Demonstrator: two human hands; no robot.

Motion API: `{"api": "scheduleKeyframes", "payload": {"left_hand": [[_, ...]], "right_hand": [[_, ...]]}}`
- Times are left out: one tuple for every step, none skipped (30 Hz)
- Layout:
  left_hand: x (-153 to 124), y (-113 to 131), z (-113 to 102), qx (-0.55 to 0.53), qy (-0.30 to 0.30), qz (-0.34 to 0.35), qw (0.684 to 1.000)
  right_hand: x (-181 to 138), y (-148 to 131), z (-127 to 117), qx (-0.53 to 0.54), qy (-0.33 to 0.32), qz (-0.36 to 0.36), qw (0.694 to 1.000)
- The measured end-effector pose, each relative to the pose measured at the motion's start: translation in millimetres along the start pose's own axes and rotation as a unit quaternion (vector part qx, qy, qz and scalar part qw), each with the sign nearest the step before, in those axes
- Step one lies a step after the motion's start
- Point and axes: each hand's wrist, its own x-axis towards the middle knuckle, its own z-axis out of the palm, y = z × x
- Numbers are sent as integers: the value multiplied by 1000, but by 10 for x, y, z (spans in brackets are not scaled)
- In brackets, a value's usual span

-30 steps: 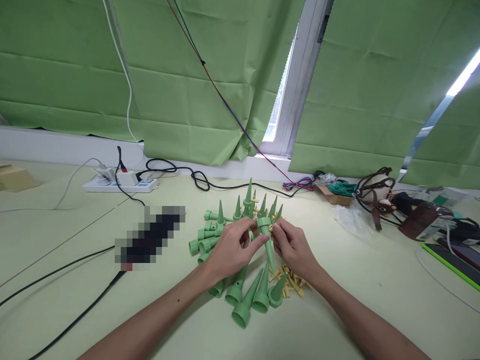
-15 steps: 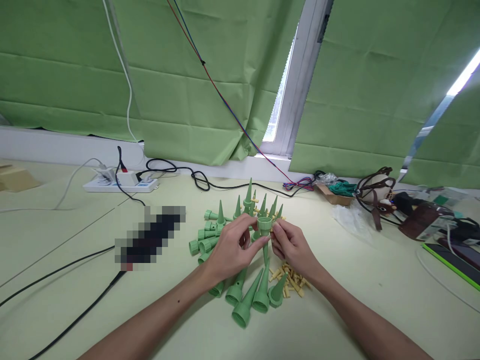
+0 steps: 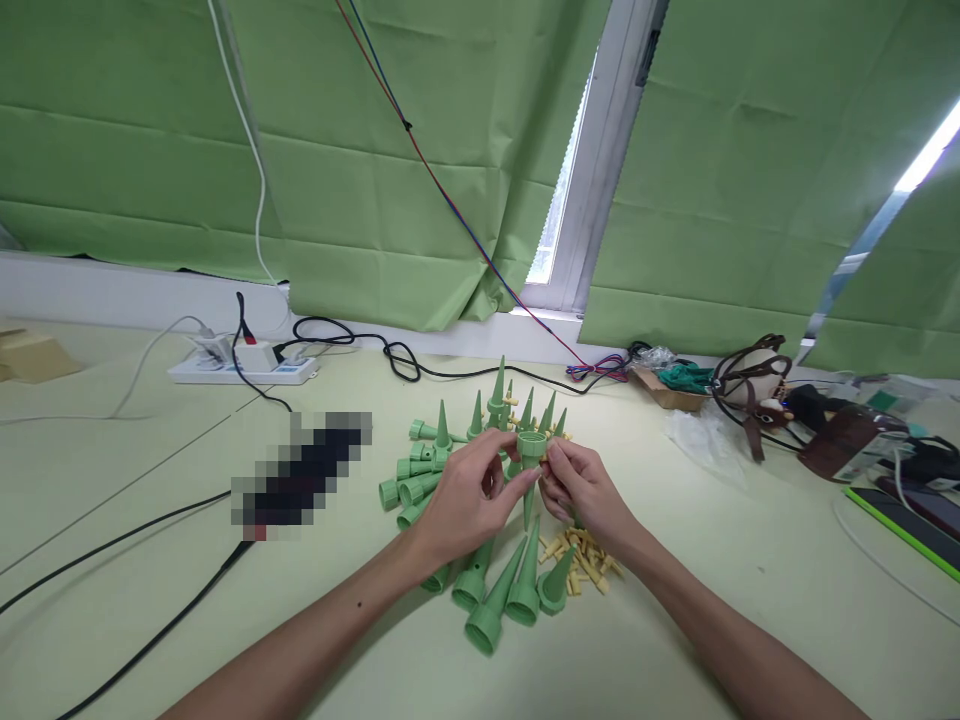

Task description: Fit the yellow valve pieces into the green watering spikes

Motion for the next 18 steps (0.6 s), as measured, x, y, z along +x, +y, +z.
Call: {"api": "scheduleKeyframes", "payload": {"left_hand": [[-1,6,1,-4,1,-7,1000],[-2,11,2,-9,1,-13,1000],[-1,16,3,-15,1,-20,1000],[0,21,4,-23,-1,-28,999],[2,24,4,-32,-4,-36,999],[3,25,5,-43,-7,-46,998],[4,25,6,-56,-9,-57,997],[5,24,7,-69,-10,-68,995],[5,23,8,-81,-10,-80,993],[4,21,9,-91,-10,-91,992],[3,20,11,-99,-11,-100,990],[2,20,12,-104,-11,-106,989],[1,21,13,-107,-12,-110,988],[0,24,14,-109,-11,-112,988],[-1,27,15,-111,-10,-113,987],[-2,29,15,-111,-9,-112,987],[-3,31,16,-111,-9,-112,987],[-4,31,16,-111,-10,-110,988]], "right_hand": [[0,4,-1,4,0,1,1000],[1,8,-2,3,-1,-1,1000],[2,11,-2,4,-2,-1,1000],[4,13,-2,4,-2,-1,1000],[6,15,-2,4,-2,-1,1000],[8,16,-1,2,-1,0,1000],[11,16,1,0,1,1,1000],[13,17,3,-3,4,1,1000],[15,19,6,-7,8,2,1000],[16,21,9,-10,12,1,1000],[17,24,11,-12,17,0,1000],[18,28,13,-13,21,-1,1000],[19,33,14,-14,26,-2,1000],[21,38,13,-13,28,-2,1000],[22,43,12,-12,29,-2,999],[22,48,10,-12,30,-1,999],[22,52,7,-11,30,1,999],[22,55,4,-11,29,2,1000]]}}
